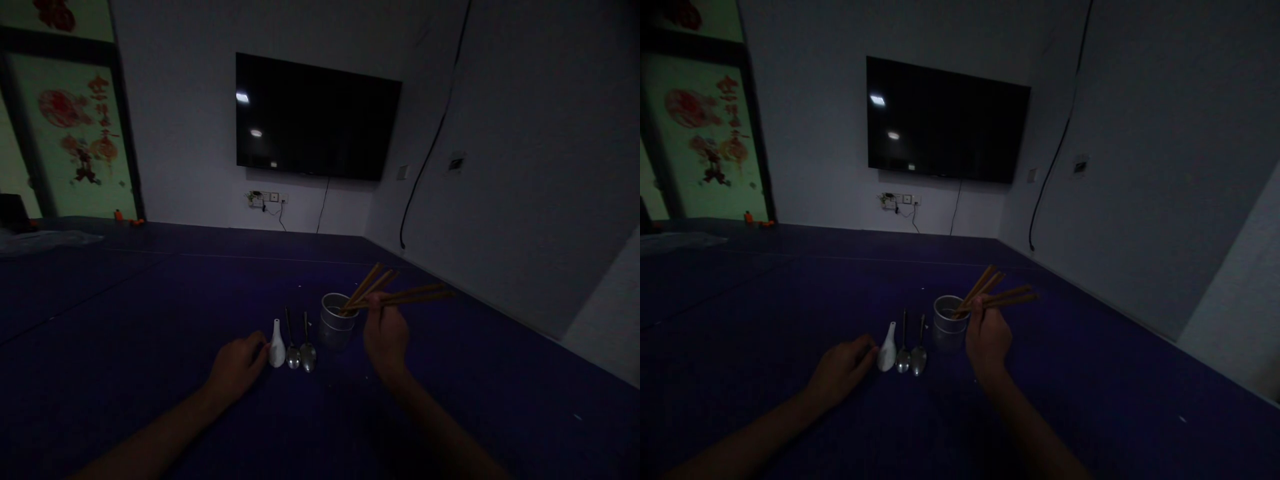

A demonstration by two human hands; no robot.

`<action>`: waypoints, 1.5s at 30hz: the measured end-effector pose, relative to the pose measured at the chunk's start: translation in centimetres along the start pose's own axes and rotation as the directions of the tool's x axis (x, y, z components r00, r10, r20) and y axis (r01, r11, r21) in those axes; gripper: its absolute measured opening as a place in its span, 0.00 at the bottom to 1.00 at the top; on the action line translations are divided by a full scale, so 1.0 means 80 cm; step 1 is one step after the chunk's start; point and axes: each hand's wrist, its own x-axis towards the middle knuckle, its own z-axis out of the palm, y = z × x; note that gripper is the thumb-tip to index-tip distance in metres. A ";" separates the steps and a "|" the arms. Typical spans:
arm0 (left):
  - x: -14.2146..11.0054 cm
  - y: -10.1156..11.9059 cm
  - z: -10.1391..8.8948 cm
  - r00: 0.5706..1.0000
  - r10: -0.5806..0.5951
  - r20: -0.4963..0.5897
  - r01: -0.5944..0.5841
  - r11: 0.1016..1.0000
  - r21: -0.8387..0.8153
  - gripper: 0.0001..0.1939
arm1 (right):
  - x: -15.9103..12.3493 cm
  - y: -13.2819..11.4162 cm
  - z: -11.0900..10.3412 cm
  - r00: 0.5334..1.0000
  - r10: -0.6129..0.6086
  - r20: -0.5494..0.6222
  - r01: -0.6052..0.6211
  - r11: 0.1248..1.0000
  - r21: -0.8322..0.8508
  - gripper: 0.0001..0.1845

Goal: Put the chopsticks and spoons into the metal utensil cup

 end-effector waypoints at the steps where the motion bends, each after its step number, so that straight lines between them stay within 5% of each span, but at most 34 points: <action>1: 0.000 0.000 0.000 1.000 0.001 0.013 -0.001 1.000 0.003 0.15 | -0.001 0.001 0.003 0.999 0.024 0.047 -0.022 0.999 -0.035 0.34; 6: -0.001 0.000 0.001 0.999 0.019 0.035 -0.019 1.000 0.011 0.15 | -0.006 0.008 0.013 0.975 0.058 0.213 -0.033 0.992 -0.120 0.31; 14: 0.002 -0.002 0.004 0.997 0.039 0.067 -0.040 0.999 0.024 0.15 | -0.010 0.018 0.024 0.947 0.063 0.315 -0.041 0.996 -0.078 0.25; 20: 0.001 -0.001 0.003 0.996 0.035 0.078 -0.037 0.999 0.025 0.16 | -0.014 0.020 0.029 0.969 0.122 0.215 -0.141 0.987 0.075 0.23; 29: 0.001 -0.002 0.003 0.997 0.048 0.063 -0.050 0.998 0.025 0.16 | -0.026 0.017 0.038 0.971 0.240 0.007 -0.228 0.912 0.342 0.40; 36: 0.002 -0.001 0.006 0.995 0.039 0.087 -0.044 0.998 0.049 0.16 | -0.005 0.002 0.011 0.940 0.230 -0.252 -0.039 0.807 0.590 0.40; 38: 0.002 0.000 0.005 0.995 0.041 0.096 -0.046 0.998 0.053 0.16 | 0.001 -0.002 -0.002 0.901 0.161 -0.402 0.098 0.828 0.552 0.39; 41: 0.002 0.002 0.003 0.993 0.033 0.110 -0.040 0.997 0.062 0.16 | -0.009 -0.007 -0.013 0.837 -0.117 -0.535 0.375 0.835 0.404 0.36; 43: 0.002 0.002 0.002 0.992 0.022 0.121 -0.029 0.998 0.057 0.16 | -0.030 -0.013 -0.010 0.772 -0.426 -0.471 0.571 0.790 0.222 0.27; 45: 0.002 0.001 0.002 0.991 0.018 0.130 -0.024 0.999 0.045 0.17 | -0.056 -0.019 0.001 0.652 -0.707 -0.275 0.752 0.650 0.112 0.13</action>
